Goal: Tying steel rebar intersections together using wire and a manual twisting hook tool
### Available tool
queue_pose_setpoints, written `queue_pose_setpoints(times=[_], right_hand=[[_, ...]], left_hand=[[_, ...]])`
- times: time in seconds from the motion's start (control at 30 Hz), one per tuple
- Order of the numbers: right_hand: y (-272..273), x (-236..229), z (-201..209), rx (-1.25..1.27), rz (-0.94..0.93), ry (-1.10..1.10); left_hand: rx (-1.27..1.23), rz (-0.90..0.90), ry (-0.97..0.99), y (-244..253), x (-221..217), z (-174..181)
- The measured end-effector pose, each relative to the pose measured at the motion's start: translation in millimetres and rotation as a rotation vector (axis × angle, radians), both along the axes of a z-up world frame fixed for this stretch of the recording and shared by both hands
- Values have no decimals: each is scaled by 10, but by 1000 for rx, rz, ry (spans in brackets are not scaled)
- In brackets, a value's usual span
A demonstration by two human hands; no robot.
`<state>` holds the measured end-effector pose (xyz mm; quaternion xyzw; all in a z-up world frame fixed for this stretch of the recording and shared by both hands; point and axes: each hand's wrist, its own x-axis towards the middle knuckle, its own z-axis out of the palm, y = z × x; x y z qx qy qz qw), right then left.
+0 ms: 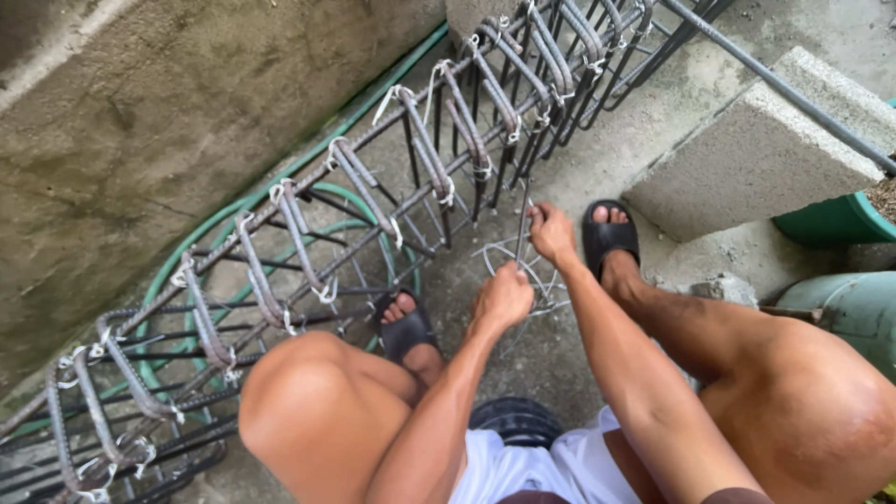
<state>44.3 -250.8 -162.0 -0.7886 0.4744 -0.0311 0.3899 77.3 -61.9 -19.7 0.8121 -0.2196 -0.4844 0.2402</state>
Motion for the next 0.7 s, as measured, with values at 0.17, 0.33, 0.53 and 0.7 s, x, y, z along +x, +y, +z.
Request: queue_pose_setpoints(times=[0.17,0.33,0.53,0.7], right_hand=[[77,9,50,26,-49,-97],[37,-42,60,26,-28,-87],[-34,-102,64,16,10,-12],[14,-58,47,-15,-63,-14]], left_hand=[[2,-94,-142,-44,-87,92],[11,-177,-267,36,-204,198],[4,-235,-489,96,-242,-308],[-33,-266,-654,111,-204,-642]])
